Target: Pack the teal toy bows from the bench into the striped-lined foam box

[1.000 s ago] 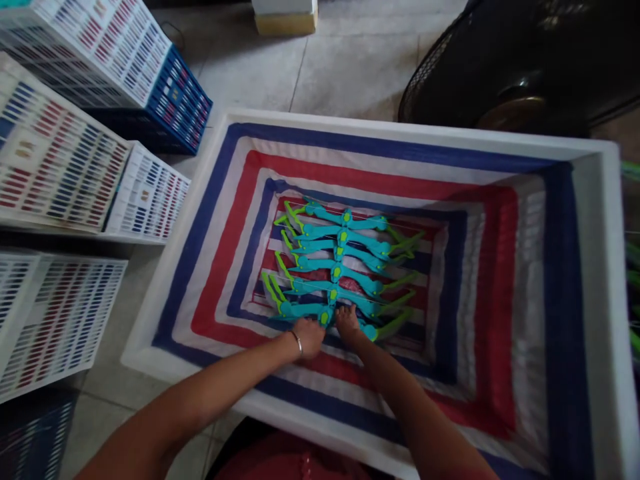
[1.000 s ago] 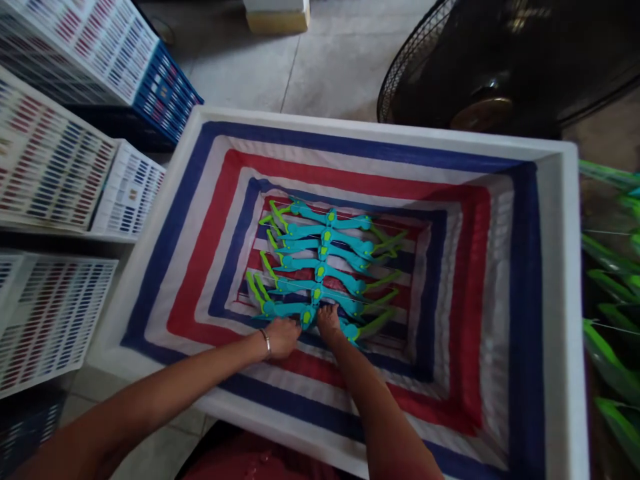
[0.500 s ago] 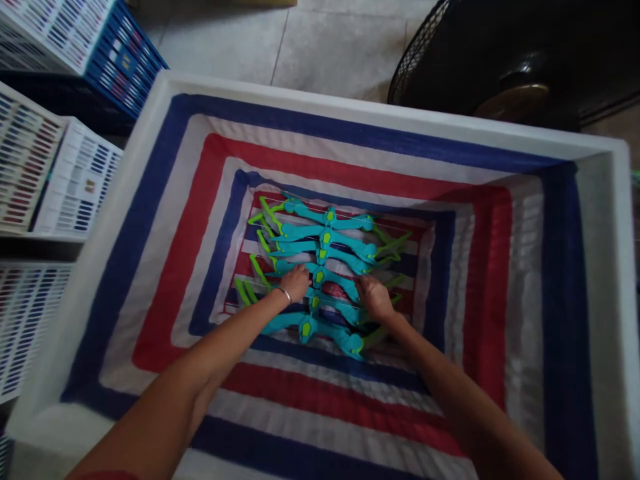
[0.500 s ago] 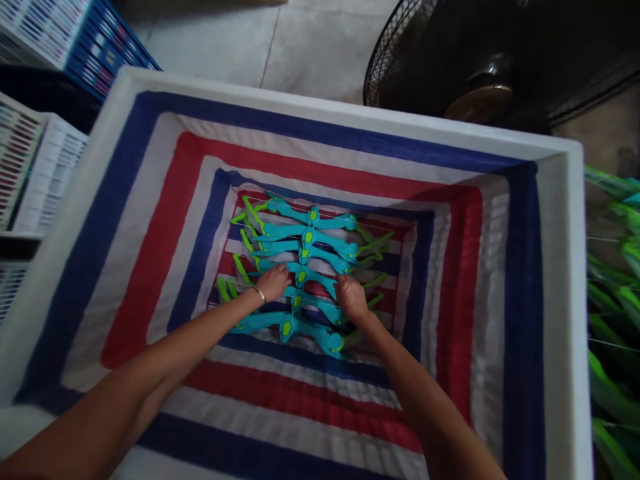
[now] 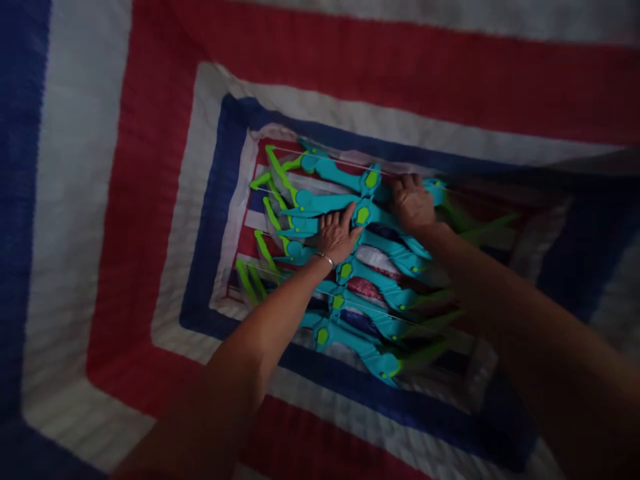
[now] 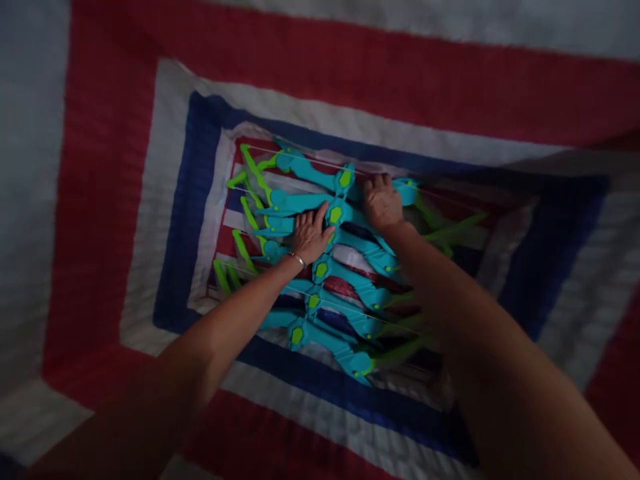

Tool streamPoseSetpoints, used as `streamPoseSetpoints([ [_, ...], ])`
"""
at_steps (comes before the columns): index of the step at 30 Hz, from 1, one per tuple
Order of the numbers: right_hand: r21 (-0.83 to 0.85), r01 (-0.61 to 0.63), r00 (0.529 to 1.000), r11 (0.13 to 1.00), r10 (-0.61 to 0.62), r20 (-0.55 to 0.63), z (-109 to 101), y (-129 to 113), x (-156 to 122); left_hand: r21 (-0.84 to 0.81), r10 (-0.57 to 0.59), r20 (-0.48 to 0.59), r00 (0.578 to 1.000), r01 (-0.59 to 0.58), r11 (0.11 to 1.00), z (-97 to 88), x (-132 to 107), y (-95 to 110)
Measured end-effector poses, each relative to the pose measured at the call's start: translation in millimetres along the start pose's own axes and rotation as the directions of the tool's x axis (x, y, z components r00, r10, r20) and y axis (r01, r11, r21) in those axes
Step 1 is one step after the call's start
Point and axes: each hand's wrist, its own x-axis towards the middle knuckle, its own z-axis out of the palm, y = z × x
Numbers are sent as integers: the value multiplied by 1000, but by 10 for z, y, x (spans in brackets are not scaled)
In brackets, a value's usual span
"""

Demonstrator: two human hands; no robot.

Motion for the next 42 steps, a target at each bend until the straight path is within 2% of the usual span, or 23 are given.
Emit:
streamPoseSetpoints([
  [3,17,85,994,996,-84,-64,123,152,51,29,15,19,1000,-16,999,21,33,-21],
  [10,-85,38,999,996,-40,-18,76,245,146,45,20,22,1000,-21,999,-13,73,-2],
  [13,-18,-9,1000,1000,9,-5,-5,159,180,51,12,51,999,-15,999,-49,79,0],
  [16,29,-26,999,999,27,-44,-224,-149,53,55,-7,113,994,1,998,-86,88,-1],
  [18,92,15,998,996,-10,-54,-374,-483,-213,56,-5,119,993,-2,998,-85,91,-4],
  [21,298,119,989,947,-139,46,-461,-1042,-874,57,10,87,996,-15,998,-57,92,-10],
  [23,384,124,974,915,-186,129,-403,-1353,-1377,54,10,93,996,-15,998,-45,93,-13],
  [25,388,71,972,919,-150,179,-288,-1569,-1810,42,9,116,993,-14,999,-49,99,-17],
  [28,384,-17,974,923,-71,214,-129,-1718,-2165,18,32,146,989,-35,999,-71,115,-37],
  [31,413,-69,986,908,-2,169,-88,-1722,-2156,10,72,188,980,-75,997,-95,140,-83],
  [34,331,-115,991,936,85,104,-117,-1672,-1950,19,93,265,960,-101,995,-129,176,-140],
  [36,224,-121,983,967,85,161,-124,-1637,-1795,12,107,316,943,-117,993,-164,200,-175],
  [39,96,-135,933,986,94,346,-92,-1590,-1610,-8,129,357,925,-135,991,-223,225,-208],
  [42,65,-186,894,980,141,426,-40,-1547,-1526,-26,130,374,918,-130,991,-254,232,-219],
])
